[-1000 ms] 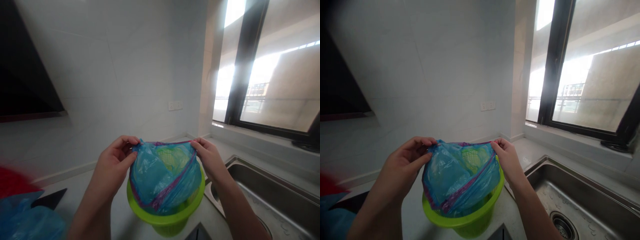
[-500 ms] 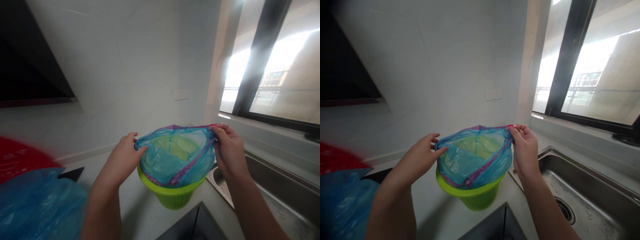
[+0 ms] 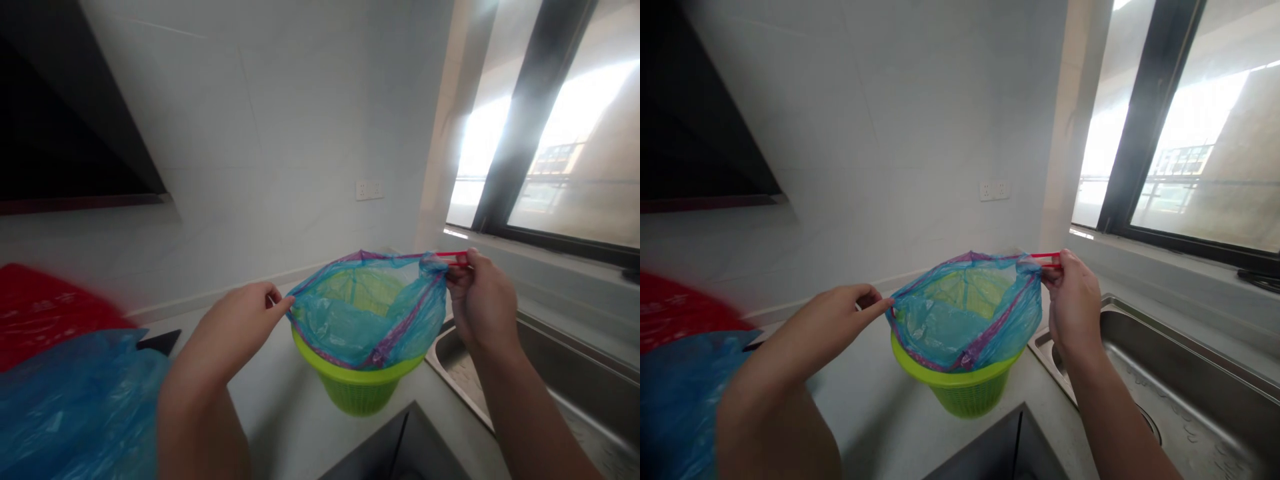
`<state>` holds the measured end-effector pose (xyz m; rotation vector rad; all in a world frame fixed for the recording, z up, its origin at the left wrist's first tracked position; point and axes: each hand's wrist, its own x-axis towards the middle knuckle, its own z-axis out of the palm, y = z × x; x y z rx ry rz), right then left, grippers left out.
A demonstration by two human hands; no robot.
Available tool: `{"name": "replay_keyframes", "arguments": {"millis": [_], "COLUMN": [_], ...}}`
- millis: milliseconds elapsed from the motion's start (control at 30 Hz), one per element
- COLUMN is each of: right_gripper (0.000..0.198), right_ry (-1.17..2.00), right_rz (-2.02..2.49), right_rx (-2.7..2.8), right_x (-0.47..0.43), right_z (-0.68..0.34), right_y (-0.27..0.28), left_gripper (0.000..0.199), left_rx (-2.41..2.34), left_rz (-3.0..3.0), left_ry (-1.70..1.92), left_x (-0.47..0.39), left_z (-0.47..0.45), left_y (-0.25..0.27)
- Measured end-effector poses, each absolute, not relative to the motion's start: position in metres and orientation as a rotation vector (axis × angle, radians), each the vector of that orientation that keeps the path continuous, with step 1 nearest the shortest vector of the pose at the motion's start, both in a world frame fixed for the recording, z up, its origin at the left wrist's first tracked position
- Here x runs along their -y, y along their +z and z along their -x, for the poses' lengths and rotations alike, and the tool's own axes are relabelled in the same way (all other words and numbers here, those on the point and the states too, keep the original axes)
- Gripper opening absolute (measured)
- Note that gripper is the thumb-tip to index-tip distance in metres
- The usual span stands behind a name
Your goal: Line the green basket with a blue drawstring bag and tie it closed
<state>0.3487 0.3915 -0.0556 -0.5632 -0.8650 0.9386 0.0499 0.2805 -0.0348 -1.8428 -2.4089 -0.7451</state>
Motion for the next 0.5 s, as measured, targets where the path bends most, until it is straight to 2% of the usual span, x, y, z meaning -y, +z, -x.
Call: {"name": "replay_keyframes", "arguments": {"millis": [233,500], "right_gripper": [0.018,0.014], "right_ry": [0.958,1.096], "right_rz": [0.56,0.467], "right_rx": [0.936,0.885], "right_x": [-0.387,-0.391], "right_z": [-0.344,-0.355], "right_y": [-0.057,-0.054], "left_gripper": [0.023,0.034], "left_rx": [2.487,2.469], "left_rz": [2.005,1.925], "left_ry": [-0.691,-0.518], "left_x": [-0.303,-0.319], "left_z": [-0.051,-0.043], "left_y": [-0.044,-0.052]}}
